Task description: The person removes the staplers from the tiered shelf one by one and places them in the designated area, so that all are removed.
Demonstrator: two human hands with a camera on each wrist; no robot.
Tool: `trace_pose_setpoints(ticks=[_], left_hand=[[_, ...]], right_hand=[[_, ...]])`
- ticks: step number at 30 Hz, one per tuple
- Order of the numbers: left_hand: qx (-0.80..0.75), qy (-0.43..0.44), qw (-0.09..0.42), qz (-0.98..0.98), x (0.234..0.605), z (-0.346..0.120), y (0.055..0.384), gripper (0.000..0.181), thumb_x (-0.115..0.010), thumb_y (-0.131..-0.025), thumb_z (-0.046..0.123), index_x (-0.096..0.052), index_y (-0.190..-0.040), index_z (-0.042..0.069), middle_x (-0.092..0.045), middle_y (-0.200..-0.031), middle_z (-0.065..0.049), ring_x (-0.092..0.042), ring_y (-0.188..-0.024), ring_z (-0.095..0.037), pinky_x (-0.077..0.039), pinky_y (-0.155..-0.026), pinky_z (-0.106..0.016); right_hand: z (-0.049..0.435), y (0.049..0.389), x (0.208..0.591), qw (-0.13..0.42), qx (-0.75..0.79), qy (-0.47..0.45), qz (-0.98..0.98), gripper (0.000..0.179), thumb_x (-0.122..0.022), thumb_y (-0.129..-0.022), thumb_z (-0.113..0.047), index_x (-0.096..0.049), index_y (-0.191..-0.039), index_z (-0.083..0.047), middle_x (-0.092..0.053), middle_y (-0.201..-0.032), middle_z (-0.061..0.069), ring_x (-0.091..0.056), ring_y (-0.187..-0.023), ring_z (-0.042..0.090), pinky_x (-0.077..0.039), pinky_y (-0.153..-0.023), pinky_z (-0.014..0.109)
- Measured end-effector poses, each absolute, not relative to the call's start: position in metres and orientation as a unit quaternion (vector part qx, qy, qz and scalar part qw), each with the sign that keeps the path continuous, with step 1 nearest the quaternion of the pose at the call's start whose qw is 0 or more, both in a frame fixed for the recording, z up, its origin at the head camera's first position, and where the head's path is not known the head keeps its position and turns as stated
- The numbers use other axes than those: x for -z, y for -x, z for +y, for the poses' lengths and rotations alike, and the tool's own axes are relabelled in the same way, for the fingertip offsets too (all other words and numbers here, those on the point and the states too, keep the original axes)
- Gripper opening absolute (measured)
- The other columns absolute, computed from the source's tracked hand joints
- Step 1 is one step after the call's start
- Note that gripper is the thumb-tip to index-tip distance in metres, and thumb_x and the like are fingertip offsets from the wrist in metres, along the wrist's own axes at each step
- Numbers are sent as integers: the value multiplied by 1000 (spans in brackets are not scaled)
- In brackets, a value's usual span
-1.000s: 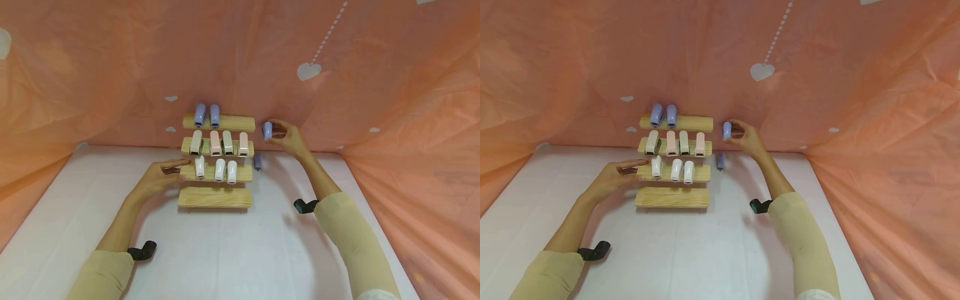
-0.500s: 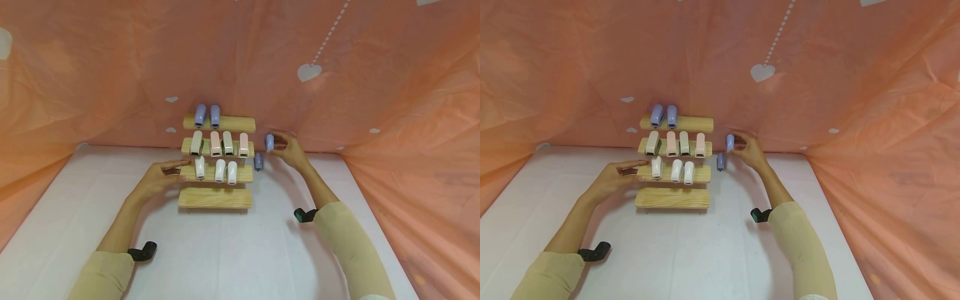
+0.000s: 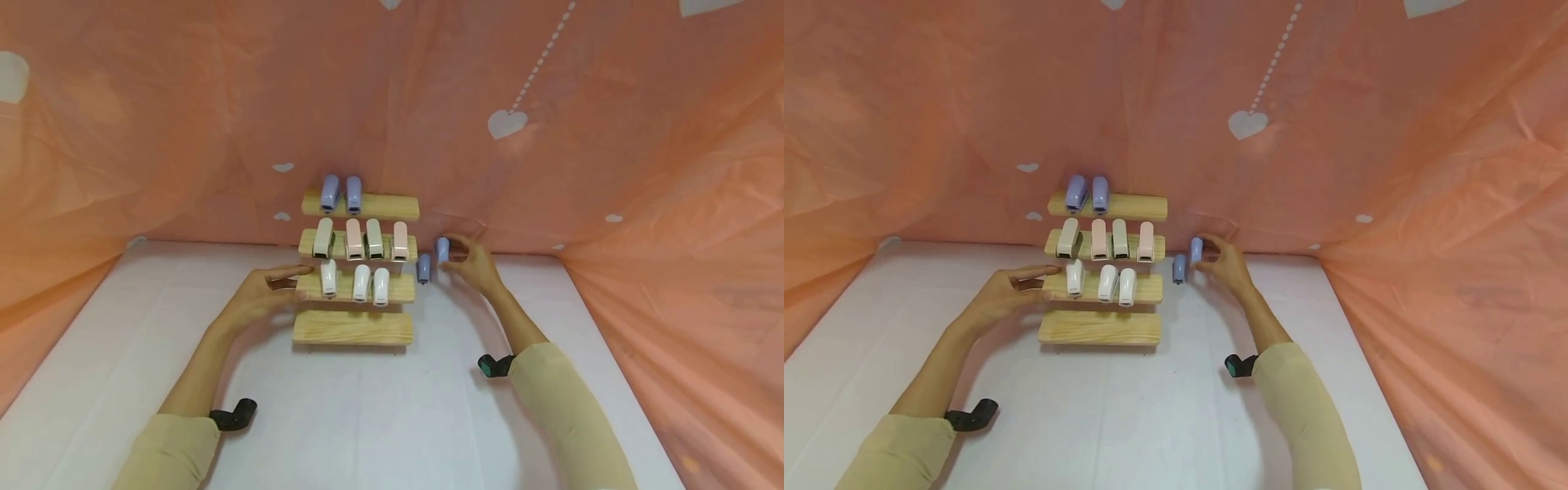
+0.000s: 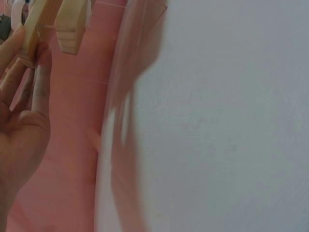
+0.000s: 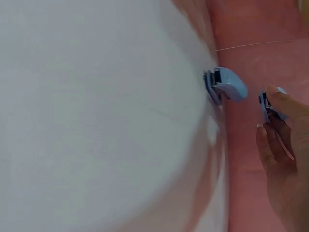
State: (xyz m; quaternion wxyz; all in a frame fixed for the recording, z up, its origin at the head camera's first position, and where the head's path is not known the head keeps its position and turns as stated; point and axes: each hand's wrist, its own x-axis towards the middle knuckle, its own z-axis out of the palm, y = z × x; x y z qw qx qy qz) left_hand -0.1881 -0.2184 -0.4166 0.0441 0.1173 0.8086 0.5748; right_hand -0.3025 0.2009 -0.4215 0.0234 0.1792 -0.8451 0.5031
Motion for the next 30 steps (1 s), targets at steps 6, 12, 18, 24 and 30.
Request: trace_pose_setpoints(ticks=[6,12,18,24,30], left_hand=[[-576,-122,41,807,417,-218,188,53,-79,-86,17,-62,-135,5,-53,-143,-14,-56,-120,-29,-49,-89,-17],[-571,-119,40,811,419,-219,188,53,-80,-86,17,-62,-135,5,-52,-144,-15,-55,-123,-30,-46,-91,-14],[-566,-124,38,814,420,-219,190,54,-80,-86,20,-62,-135,6,-54,-143,-14,-55,-123,-30,-46,-92,-16],[-567,-118,42,814,418,-218,189,53,-79,-86,20,-62,-135,7,-54,-143,-13,-55,-122,-30,-47,-92,-17],[-566,-106,46,816,417,-218,189,54,-80,-86,21,-62,-135,7,-53,-144,-13,-54,-124,-30,-46,-92,-16]], right_hand=[[201,302,435,-3,-513,-176,-840,65,-79,-78,9,-52,-137,6,-59,-130,27,-61,-113,41,-53,-94,44],[200,302,447,-13,-495,-172,-852,63,-80,-77,8,-54,-135,6,-59,-128,28,-60,-114,41,-52,-96,45],[198,304,456,-18,-482,-172,-859,63,-81,-76,7,-53,-133,7,-60,-125,28,-63,-109,41,-53,-94,46],[197,303,457,-22,-460,-161,-873,63,-81,-78,3,-53,-134,5,-60,-126,27,-63,-110,40,-53,-94,44],[195,304,460,-23,-436,-153,-886,65,-82,-79,-2,-52,-136,2,-59,-129,24,-62,-112,38,-52,-96,43]])
